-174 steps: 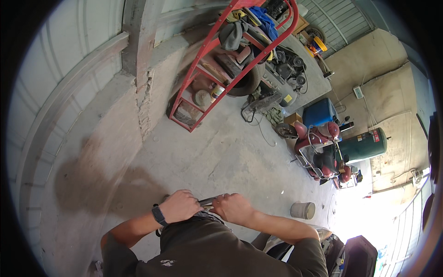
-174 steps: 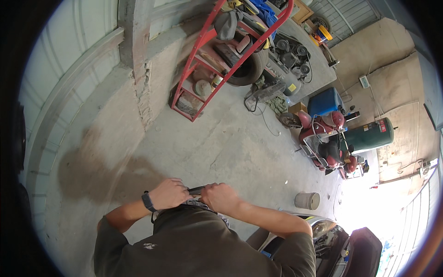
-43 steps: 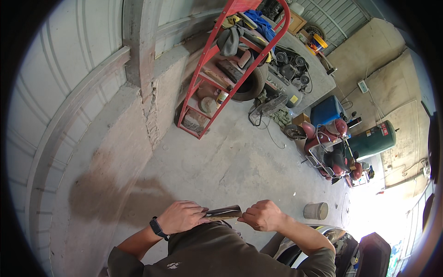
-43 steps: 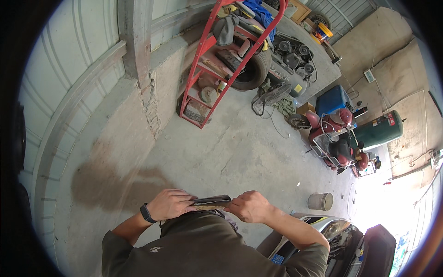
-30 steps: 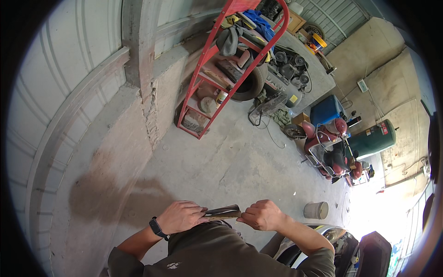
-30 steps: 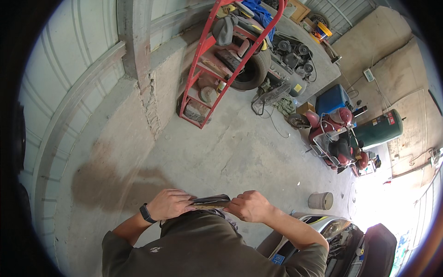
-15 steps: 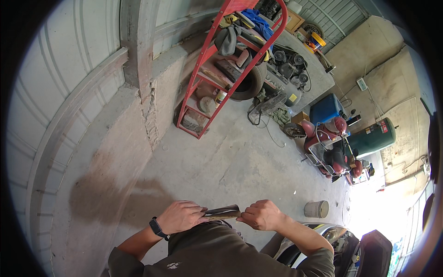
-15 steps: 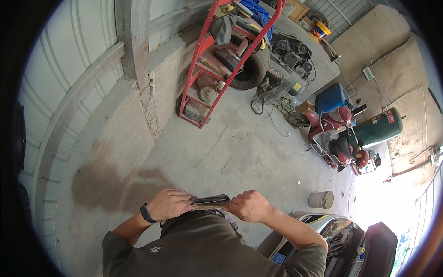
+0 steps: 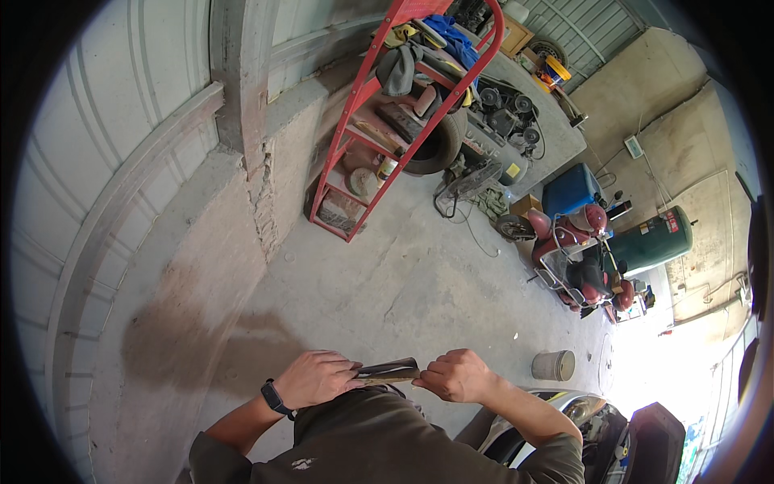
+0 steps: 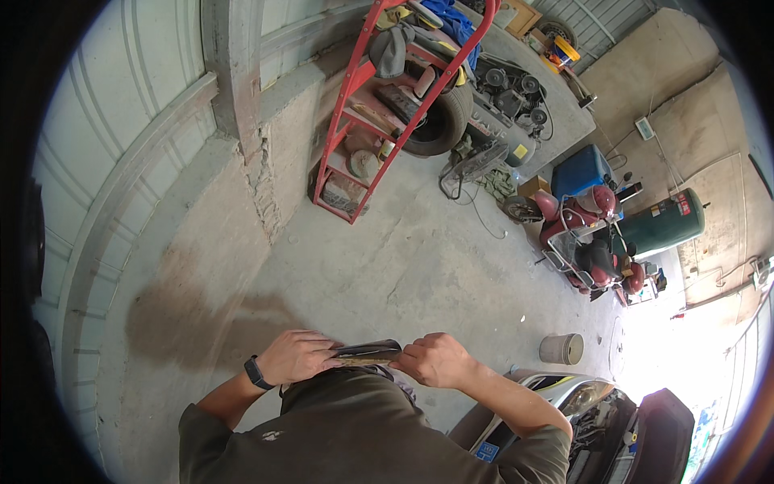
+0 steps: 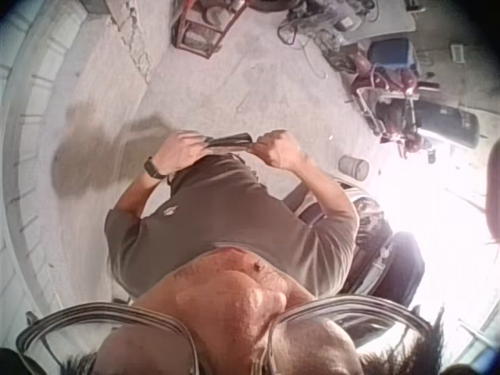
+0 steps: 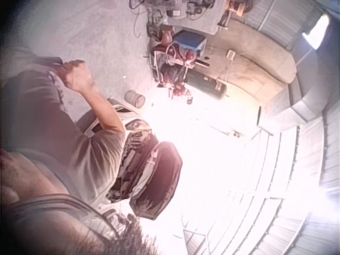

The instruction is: The person picks up a folded sanding sheet from a cluttered shelf, unfolds it, and separates two abrasive sheets. They then refold the sheets and place them back on the shelf.

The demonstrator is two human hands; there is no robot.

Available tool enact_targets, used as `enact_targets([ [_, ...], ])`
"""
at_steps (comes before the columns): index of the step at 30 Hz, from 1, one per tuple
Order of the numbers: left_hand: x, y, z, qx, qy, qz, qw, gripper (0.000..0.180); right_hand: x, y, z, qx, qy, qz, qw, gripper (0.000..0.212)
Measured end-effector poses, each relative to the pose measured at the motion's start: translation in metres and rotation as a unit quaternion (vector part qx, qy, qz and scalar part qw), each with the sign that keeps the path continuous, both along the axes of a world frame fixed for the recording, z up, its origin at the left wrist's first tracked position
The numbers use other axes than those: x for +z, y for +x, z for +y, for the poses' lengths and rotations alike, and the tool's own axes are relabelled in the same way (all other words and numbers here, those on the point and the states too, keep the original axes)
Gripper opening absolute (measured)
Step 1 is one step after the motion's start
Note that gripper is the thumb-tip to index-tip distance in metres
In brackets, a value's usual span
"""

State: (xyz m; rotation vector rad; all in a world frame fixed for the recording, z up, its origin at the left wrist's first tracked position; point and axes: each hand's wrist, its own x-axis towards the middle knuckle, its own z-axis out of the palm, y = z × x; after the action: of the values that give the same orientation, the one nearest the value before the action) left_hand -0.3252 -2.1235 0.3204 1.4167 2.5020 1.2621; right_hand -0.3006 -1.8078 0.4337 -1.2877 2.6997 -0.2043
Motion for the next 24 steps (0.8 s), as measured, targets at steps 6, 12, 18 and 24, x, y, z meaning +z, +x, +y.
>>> enact_targets([
  [6,-0.001,0.0001,0.0001,-0.001,-0.003,-0.001,1.0,0.039,0.0001,-0.0009,-0.0003,0.001,-0.002,0.004,1.0,0.023],
  [12,-0.0025,0.0001,-0.0006,-0.003,0.001,0.012,1.0,0.039,0.0,-0.0007,-0.0009,0.002,0.005,0.001,1.0,0.023],
  [18,-0.0029,0.0012,0.0001,0.009,-0.012,0.03,0.999,0.029,-0.003,0.0008,0.0004,0.001,0.001,-0.004,1.0,0.023],
  [24,-0.0003,0.0001,0.001,-0.004,-0.002,0.029,1.0,0.039,-0.0051,0.0034,0.0025,0.0,0.002,0.001,1.0,0.023],
])
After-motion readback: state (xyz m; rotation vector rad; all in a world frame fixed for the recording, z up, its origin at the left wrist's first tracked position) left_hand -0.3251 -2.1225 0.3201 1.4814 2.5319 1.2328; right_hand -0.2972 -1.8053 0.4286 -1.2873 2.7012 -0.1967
